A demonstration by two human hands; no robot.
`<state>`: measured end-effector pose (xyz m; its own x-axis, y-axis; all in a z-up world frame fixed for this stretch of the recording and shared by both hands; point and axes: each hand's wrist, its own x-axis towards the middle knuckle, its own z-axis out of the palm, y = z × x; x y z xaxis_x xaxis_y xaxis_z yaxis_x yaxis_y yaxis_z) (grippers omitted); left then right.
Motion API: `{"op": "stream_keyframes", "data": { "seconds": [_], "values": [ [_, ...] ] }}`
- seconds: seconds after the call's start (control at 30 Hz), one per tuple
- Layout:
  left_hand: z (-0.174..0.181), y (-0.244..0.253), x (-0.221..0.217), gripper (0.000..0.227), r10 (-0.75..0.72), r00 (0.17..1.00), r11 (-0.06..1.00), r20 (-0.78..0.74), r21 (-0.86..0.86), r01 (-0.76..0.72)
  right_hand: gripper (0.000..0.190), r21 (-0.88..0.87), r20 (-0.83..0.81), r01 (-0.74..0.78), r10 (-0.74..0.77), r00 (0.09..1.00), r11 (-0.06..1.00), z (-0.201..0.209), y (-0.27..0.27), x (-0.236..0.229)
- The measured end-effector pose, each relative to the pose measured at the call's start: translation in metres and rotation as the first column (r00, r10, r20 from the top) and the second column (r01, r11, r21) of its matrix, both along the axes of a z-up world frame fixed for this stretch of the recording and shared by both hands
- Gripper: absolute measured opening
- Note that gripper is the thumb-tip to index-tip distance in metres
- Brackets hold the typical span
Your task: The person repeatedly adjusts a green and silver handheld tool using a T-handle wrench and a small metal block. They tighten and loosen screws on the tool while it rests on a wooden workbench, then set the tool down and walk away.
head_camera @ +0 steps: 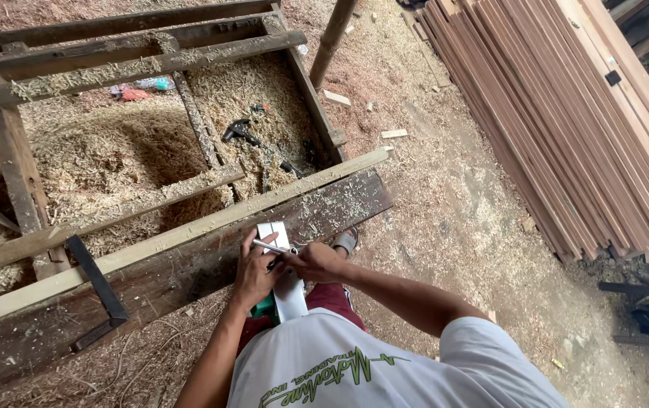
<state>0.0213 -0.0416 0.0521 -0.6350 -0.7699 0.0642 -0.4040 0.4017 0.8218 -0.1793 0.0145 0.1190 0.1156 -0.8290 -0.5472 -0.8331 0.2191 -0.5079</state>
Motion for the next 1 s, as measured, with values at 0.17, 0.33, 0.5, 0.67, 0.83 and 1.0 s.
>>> {"op": "stream_keyframes", "data": {
  "seconds": [0.17, 0.33, 0.5, 0.67, 0.83, 1.0],
  "values": [
    [0.008, 0.001, -0.001, 0.027, -0.018, 1.000, 1.000, 0.017, -0.025, 0.018, 0.043, -0.296, -0.072, -0.072, 0.053, 0.996, 0.953, -0.001, -0.001, -0.021],
    [0.002, -0.004, -0.004, 0.042, -0.011, 0.994, 0.990, -0.112, -0.144, -0.005, 0.031, -0.158, -0.170, -0.186, 0.159, 0.973, 0.970, -0.020, -0.008, -0.030],
    [0.000, 0.002, 0.001, 0.034, 0.027, 0.992, 0.988, -0.125, -0.148, -0.046, 0.057, 0.013, 0.295, 0.223, -0.217, 0.930, 0.975, -0.020, -0.001, -0.010],
    [0.011, 0.003, 0.003, 0.040, 0.039, 0.992, 0.992, -0.121, -0.113, -0.053, 0.050, 0.357, 0.587, 0.440, -0.565, 0.580, 0.824, 0.011, 0.002, 0.006],
    [0.022, 0.001, 0.012, 0.040, 0.060, 0.992, 0.995, -0.109, 0.081, -0.052, 0.054, 0.372, 0.693, 0.434, -0.556, 0.458, 0.821, 0.041, 0.010, 0.012],
    [0.024, 0.000, 0.011, 0.015, 0.033, 0.998, 0.999, -0.061, 0.031, -0.031, 0.032, 0.424, 0.584, 0.485, -0.640, 0.499, 0.765, 0.039, -0.006, 0.026]
  ]
}}
